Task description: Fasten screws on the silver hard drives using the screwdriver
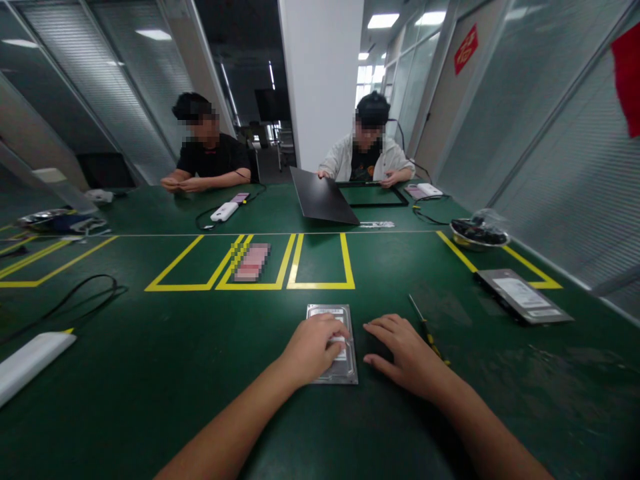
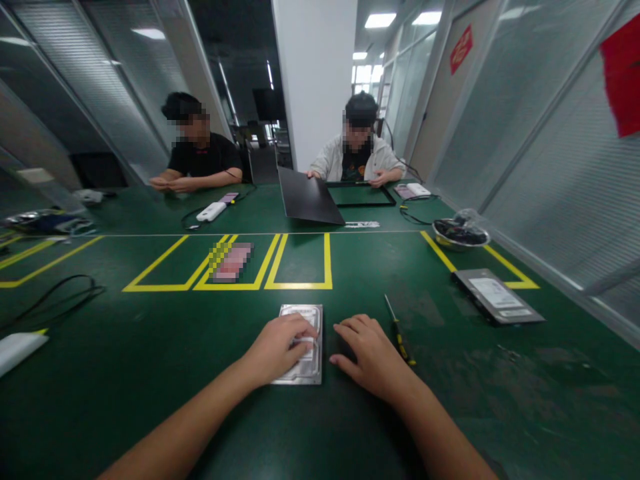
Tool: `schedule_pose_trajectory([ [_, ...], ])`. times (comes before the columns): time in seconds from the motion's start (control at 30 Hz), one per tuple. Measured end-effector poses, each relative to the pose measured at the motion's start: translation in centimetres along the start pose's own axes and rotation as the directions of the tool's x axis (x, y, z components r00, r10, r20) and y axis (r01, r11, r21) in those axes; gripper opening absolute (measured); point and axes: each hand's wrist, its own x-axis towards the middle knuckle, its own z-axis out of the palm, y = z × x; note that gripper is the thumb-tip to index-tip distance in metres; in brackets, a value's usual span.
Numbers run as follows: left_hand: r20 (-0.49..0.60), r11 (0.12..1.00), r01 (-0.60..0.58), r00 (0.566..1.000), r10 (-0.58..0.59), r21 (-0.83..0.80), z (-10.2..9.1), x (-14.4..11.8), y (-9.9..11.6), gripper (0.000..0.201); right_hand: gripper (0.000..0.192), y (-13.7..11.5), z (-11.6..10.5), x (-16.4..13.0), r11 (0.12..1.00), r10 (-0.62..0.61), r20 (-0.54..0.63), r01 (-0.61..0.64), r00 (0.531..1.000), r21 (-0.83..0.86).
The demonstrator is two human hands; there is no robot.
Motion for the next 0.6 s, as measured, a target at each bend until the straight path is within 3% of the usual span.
schedule_pose_trajectory([
  [0.17, -0.027, 0.993, -0.086, 0.996, 0.089, 0.087, 0.2, -2.2, 0.6, 0.033, 0.039, 0.3, 0.4, 0.0, 0.999, 0.037, -0.027, -0.038, 0.999, -0.029],
  [0.4, 0.003, 0.966, -0.136, 0.990, 0.138, 0.220, 0.1, -2.8, 0.9, 0.047, 0.031, 0.5, -0.1, 0.0, 0.991, 0.094, -0.051, -0.099, 0.994, -0.086],
  [0.5, 0.012, 0.959, -0.147, 0.989, 0.149, 0.243, 0.3, -3.1, 0.8, 0.052, 0.024, 1.7, -1.0, -0.3, 0.965, 0.204, -0.118, -0.220, 0.972, -0.146],
  [0.6, 0.005, 0.957, -0.153, 0.988, 0.156, 0.246, 0.5, -3.3, 0.6, 0.054, 0.023, 3.5, -1.7, -1.0, 0.889, 0.368, -0.220, -0.411, 0.903, -0.200],
])
